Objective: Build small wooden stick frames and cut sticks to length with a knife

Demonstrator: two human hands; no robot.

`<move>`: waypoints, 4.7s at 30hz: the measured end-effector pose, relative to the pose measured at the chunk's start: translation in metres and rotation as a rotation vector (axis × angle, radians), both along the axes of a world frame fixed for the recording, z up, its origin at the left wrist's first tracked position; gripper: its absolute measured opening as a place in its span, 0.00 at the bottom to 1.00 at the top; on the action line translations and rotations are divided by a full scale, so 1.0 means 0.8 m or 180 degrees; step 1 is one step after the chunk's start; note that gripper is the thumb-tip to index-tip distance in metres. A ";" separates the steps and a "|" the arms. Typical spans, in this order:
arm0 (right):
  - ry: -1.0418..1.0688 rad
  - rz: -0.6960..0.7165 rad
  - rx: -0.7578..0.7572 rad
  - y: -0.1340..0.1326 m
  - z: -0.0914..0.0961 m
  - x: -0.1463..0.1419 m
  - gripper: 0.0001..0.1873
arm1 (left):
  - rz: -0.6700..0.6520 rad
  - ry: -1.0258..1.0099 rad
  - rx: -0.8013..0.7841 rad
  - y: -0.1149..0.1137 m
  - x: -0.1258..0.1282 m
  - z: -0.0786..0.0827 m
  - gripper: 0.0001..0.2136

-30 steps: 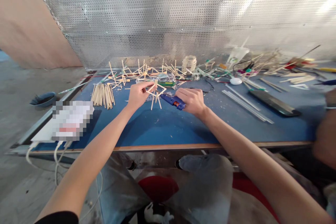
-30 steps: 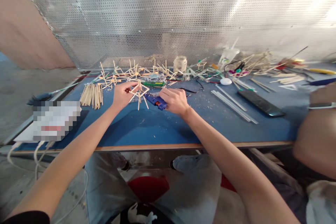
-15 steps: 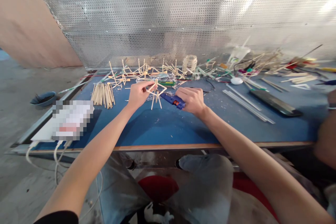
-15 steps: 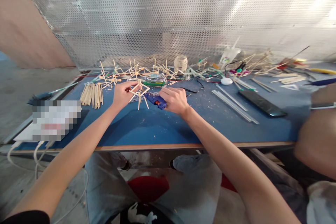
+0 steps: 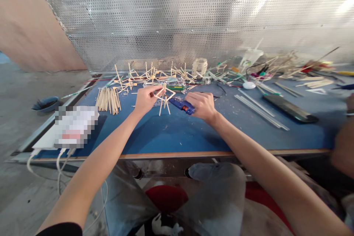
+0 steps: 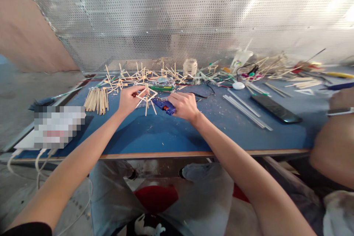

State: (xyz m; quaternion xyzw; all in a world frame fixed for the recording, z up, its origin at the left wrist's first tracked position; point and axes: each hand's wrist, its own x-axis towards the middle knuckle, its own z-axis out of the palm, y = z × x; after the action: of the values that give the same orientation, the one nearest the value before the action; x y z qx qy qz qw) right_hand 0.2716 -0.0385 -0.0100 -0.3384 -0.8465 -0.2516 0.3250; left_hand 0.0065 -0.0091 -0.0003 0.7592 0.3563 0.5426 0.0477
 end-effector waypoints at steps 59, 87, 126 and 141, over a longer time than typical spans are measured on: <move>0.2449 -0.0910 -0.2753 0.041 0.023 0.101 0.26 | -0.0009 0.0105 0.0067 0.001 -0.003 0.001 0.10; 0.0789 -0.1149 -0.2048 0.042 0.018 0.088 0.26 | 0.0017 0.0124 0.0003 0.004 -0.005 -0.001 0.10; 0.1000 0.0757 -0.1787 0.064 0.025 -0.055 0.10 | 0.0131 0.0051 -0.0020 -0.003 -0.003 0.001 0.10; 0.1053 0.0806 -0.1778 0.062 0.024 -0.057 0.12 | 0.0210 0.0159 0.0087 -0.004 -0.003 0.001 0.12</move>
State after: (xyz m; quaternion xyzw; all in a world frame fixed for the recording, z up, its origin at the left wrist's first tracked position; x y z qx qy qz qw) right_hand 0.2263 0.0114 0.0091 -0.3428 -0.8538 0.0903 0.3812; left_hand 0.0043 -0.0121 0.0007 0.7609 0.3747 0.5296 0.0105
